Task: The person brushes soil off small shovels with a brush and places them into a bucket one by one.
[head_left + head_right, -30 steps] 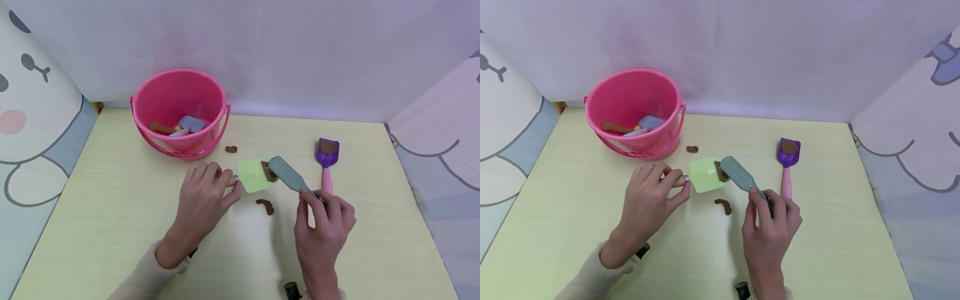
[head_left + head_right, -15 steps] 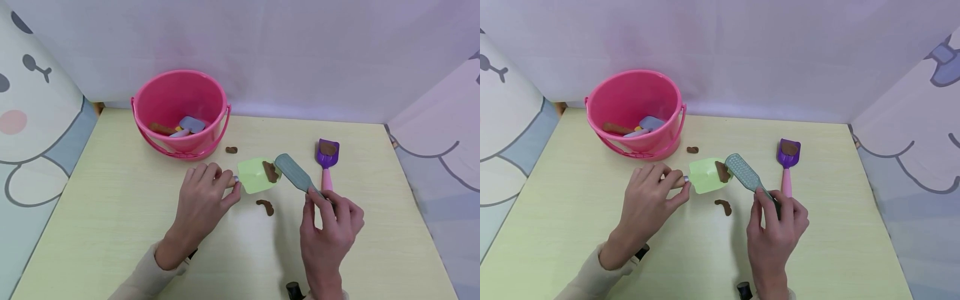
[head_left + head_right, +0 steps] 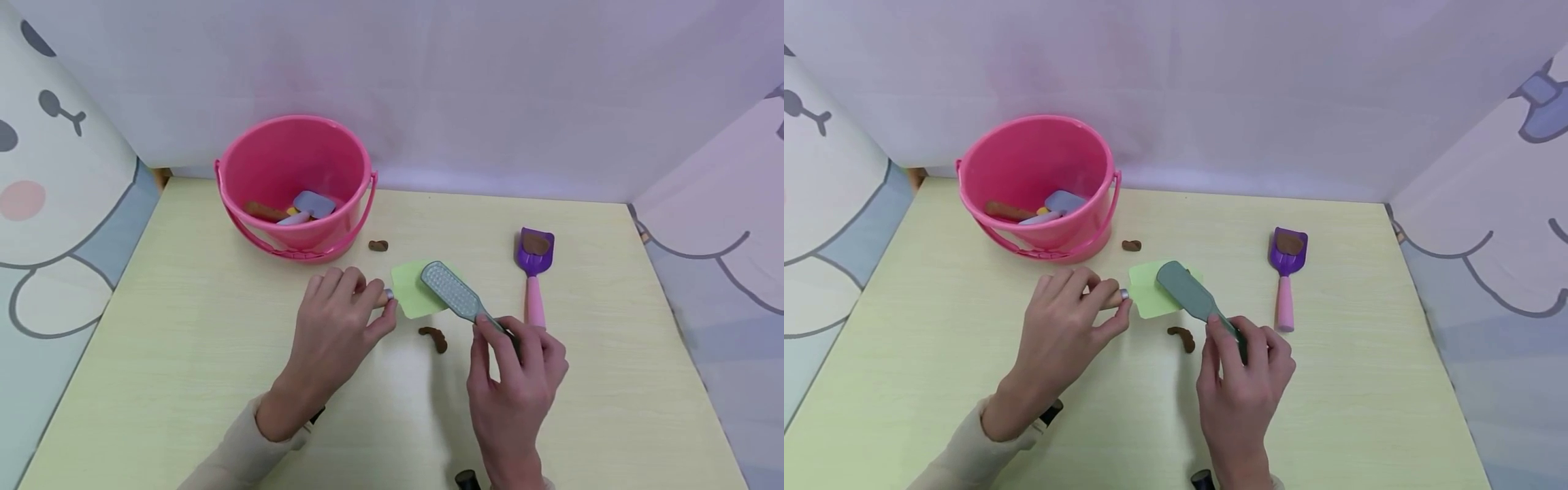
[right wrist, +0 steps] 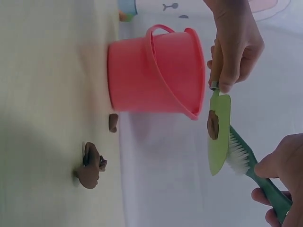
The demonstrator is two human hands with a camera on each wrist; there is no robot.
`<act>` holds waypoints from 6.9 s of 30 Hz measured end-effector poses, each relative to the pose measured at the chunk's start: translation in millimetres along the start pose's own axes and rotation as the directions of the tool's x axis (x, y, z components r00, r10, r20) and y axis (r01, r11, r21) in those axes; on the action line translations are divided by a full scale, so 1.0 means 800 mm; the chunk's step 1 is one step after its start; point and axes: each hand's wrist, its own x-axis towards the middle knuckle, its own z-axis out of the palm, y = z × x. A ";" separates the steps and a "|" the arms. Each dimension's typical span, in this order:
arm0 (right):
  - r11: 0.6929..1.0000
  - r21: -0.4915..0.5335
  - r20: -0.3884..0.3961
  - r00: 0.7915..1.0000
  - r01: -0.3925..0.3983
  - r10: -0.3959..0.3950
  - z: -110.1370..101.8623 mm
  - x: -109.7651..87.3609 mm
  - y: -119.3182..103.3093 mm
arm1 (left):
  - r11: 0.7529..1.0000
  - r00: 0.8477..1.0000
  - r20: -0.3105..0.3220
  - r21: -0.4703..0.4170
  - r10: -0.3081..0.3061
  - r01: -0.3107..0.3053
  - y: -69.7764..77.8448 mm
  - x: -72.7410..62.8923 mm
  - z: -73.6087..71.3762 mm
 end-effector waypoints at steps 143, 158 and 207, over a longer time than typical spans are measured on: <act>0.971 0.238 -0.058 0.998 0.038 -0.025 0.002 -0.003 0.030 | -0.146 0.515 0.855 -0.503 0.060 0.852 -0.021 -0.024 0.033; 0.962 0.245 0.049 0.990 0.117 -0.133 0.003 -0.010 0.040 | -0.558 0.350 0.892 -0.141 0.287 0.818 0.004 -0.028 0.032; 0.975 0.215 -0.108 0.993 0.062 -0.039 0.018 -0.012 0.034 | -0.600 0.354 0.898 -0.135 0.263 0.788 0.015 -0.038 0.035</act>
